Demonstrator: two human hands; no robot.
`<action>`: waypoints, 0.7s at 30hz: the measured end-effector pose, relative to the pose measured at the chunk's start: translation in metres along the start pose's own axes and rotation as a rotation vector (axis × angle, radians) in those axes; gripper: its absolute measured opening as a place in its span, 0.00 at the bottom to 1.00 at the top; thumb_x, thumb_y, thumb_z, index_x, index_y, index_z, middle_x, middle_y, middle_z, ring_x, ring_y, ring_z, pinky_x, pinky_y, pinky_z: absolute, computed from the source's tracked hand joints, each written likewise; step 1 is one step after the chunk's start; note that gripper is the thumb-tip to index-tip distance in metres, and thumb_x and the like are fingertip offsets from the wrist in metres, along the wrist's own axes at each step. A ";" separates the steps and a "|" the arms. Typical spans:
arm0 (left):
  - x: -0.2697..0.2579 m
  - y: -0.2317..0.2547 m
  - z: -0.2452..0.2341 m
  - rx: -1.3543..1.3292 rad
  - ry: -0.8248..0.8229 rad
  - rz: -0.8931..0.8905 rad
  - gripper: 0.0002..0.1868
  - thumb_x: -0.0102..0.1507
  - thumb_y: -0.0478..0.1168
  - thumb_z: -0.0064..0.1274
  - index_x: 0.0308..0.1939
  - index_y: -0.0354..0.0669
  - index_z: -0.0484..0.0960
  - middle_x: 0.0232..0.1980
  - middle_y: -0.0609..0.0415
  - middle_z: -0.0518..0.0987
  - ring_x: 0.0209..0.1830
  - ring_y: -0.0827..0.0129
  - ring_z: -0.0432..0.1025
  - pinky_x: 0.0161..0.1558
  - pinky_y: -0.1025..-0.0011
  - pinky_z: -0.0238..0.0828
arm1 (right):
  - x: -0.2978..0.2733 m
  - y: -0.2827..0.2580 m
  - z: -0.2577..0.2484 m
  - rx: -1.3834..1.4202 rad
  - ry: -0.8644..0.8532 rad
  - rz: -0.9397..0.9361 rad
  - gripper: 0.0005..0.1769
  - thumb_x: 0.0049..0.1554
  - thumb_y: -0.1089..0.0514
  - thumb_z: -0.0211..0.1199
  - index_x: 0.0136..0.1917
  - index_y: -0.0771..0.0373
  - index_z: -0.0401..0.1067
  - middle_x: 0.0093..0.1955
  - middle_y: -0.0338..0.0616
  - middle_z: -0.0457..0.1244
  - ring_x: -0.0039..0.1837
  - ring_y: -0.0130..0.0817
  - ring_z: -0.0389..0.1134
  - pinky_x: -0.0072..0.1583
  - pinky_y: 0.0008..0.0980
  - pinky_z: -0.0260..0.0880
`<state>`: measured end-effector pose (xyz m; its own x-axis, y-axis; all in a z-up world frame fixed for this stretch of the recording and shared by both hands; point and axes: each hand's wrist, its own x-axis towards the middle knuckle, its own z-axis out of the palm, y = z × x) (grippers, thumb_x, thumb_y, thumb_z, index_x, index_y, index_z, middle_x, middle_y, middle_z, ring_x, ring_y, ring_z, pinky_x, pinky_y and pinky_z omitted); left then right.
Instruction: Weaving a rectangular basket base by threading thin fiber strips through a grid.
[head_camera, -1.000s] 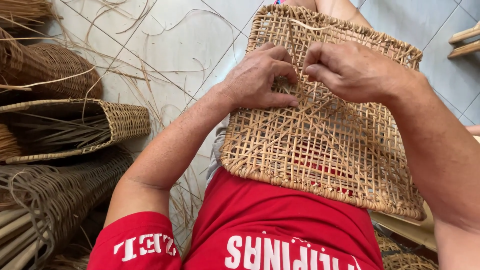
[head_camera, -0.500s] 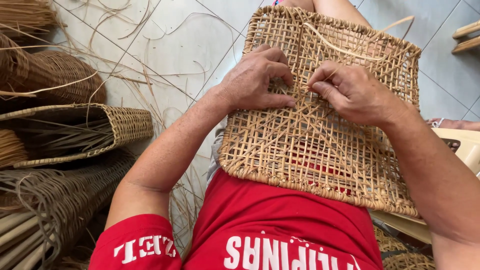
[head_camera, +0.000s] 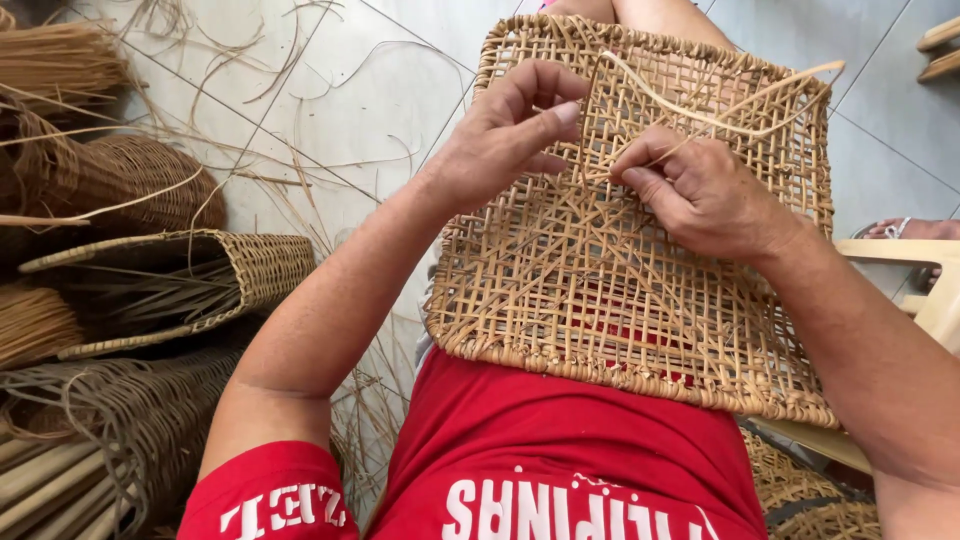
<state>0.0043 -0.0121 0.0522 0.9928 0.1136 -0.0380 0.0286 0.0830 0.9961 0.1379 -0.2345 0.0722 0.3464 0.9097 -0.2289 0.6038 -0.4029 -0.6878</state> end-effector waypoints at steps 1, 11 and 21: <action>0.000 0.004 0.001 0.004 -0.003 0.000 0.13 0.71 0.45 0.46 0.58 0.49 0.70 0.55 0.56 0.72 0.52 0.72 0.77 0.48 0.71 0.89 | 0.000 0.001 0.000 0.003 0.005 -0.001 0.07 0.68 0.63 0.53 0.55 0.59 0.72 0.44 0.40 0.65 0.45 0.33 0.66 0.47 0.34 0.67; 0.020 0.023 0.013 0.078 -0.187 -0.202 0.24 0.68 0.57 0.45 0.65 0.58 0.63 0.48 0.60 0.68 0.50 0.72 0.69 0.48 0.64 0.80 | -0.005 0.003 0.004 -0.104 0.020 -0.004 0.06 0.67 0.57 0.54 0.56 0.55 0.70 0.43 0.41 0.64 0.43 0.38 0.65 0.48 0.42 0.66; 0.017 0.008 0.006 0.590 -0.326 0.164 0.15 0.63 0.35 0.60 0.50 0.30 0.78 0.42 0.36 0.79 0.45 0.44 0.78 0.48 0.44 0.75 | -0.003 0.023 0.011 0.205 0.195 -0.283 0.05 0.67 0.64 0.59 0.53 0.65 0.75 0.38 0.53 0.66 0.46 0.44 0.71 0.51 0.43 0.69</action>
<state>0.0224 -0.0158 0.0596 0.9714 -0.2321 0.0503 -0.1579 -0.4731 0.8668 0.1424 -0.2457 0.0497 0.3283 0.9380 0.1113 0.5464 -0.0925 -0.8324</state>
